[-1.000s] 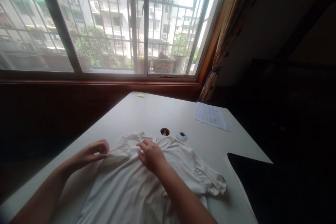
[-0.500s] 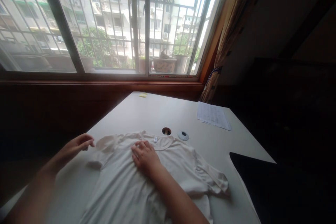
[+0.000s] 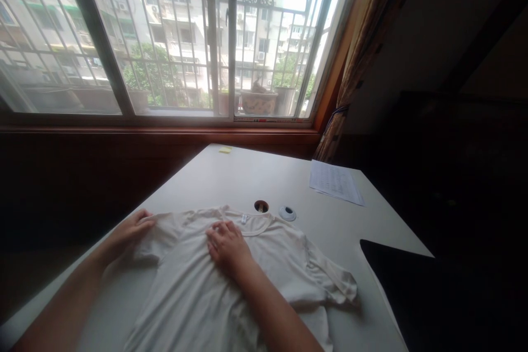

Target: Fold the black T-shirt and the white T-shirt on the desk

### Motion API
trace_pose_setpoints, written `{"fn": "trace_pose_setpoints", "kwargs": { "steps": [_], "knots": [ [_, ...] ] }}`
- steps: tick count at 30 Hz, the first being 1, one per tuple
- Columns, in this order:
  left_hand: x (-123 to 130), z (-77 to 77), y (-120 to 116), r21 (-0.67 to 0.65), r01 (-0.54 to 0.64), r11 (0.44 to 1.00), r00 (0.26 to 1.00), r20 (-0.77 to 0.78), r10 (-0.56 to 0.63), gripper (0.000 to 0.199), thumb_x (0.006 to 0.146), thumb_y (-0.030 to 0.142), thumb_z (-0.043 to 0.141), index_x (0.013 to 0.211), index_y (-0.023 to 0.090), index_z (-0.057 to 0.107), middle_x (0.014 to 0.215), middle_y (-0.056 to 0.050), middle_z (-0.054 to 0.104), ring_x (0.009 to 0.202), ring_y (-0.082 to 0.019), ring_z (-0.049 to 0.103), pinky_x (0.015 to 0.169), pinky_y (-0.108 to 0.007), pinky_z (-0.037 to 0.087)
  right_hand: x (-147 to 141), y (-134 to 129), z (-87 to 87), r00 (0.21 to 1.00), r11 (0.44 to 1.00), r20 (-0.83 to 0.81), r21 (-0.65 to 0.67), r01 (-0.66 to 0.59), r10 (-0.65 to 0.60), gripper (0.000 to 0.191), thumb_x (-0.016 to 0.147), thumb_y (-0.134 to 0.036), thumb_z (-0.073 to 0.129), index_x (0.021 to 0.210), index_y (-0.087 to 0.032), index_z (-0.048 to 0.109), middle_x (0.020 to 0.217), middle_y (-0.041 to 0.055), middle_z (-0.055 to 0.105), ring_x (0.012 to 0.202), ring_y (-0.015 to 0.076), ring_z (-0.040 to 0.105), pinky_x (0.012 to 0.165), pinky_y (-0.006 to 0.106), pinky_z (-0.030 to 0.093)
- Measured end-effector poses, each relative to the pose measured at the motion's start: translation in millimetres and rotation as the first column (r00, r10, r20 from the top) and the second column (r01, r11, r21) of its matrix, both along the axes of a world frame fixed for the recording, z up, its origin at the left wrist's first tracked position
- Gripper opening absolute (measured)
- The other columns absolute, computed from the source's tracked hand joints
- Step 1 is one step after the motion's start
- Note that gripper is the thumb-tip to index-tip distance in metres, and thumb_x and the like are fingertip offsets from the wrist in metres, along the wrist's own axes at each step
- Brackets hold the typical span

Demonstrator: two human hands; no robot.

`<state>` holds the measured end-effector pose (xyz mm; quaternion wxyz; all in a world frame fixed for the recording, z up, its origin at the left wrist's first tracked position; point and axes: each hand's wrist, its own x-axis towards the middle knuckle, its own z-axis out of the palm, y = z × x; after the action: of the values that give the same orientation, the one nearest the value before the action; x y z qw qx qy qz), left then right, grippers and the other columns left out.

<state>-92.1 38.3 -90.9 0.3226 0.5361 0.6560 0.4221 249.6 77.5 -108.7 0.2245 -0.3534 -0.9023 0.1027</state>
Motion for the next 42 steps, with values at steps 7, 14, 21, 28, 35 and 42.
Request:
{"fn": "trace_pose_setpoints", "kwargs": {
  "steps": [7,14,21,28,35,42],
  "knots": [
    [-28,-11.4,3,0.148,-0.22,0.964,0.922,-0.291,0.255,0.032,0.07,0.042,0.07,0.095,0.023,0.064,0.085,-0.002,0.066,0.072,-0.022,0.063,0.065,-0.028,0.047,0,2,-0.8,1.0,1.0,0.022,-0.002,0.004,-0.004,0.034,0.097,-0.032,0.059,0.131,-0.03,0.059,0.137,0.0052,0.056,0.129,0.0263,0.045,0.111,0.044,0.034],
    [-32,-28.1,14,0.249,-0.118,0.961,0.79,-0.563,0.242,0.034,0.076,0.025,0.05,0.104,0.02,0.07,0.093,-0.006,0.065,0.075,-0.022,0.063,0.081,-0.036,0.052,16,-9,7.0,0.996,0.997,0.05,-0.016,-0.077,0.078,0.041,0.096,-0.029,0.059,0.137,-0.027,0.057,0.145,0.0083,0.054,0.133,0.0269,0.047,0.116,0.045,0.035],
    [-22,-19.9,11,0.383,0.007,0.924,0.651,-0.703,0.287,0.028,0.09,0.027,0.05,0.105,0.022,0.072,0.104,-0.009,0.067,0.091,-0.029,0.06,0.092,-0.045,0.047,117,-19,35.0,0.975,0.981,0.107,0.004,0.196,-0.195,0.012,0.093,-0.016,0.056,0.095,-0.022,0.067,0.101,0.006,0.066,0.102,0.0243,0.061,0.093,0.036,0.049],
    [37,-1.0,16,0.384,0.385,0.84,0.757,-0.652,-0.049,0.025,0.101,0.031,0.049,0.112,0.023,0.069,0.111,-0.008,0.068,0.106,-0.025,0.064,0.095,-0.038,0.052,263,-22,26.2,0.736,0.774,0.257,0.093,0.626,-0.626,0.013,0.091,-0.029,0.058,0.096,-0.021,0.066,0.105,0.0089,0.065,0.099,0.0276,0.061,0.09,0.038,0.046],
    [86,-27.6,26,0.18,0.654,0.735,0.588,-0.732,-0.344,0.039,0.104,0.038,0.049,0.141,0.027,0.059,0.146,-0.007,0.059,0.136,-0.027,0.053,0.117,-0.046,0.043,311,-36,16.9,0.691,0.659,0.349,-0.227,0.717,-0.633,0.022,0.078,-0.043,0.066,0.082,-0.021,0.067,0.094,0.0088,0.071,0.087,0.0262,0.066,0.073,0.033,0.045],
    [78,-44.6,29,0.055,0.636,0.769,0.45,-0.836,-0.313,0.049,0.105,0.045,0.048,0.152,0.032,0.046,0.159,-0.003,0.043,0.148,-0.03,0.038,0.12,-0.055,0.036,313,-33,18.5,0.494,0.473,-0.113,-0.531,0.704,-0.862,0.035,0.073,-0.055,0.063,0.077,-0.021,0.066,0.068,0.0026,0.067,0.068,0.0217,0.061,0.062,0.03,0.043]
  ]
}}
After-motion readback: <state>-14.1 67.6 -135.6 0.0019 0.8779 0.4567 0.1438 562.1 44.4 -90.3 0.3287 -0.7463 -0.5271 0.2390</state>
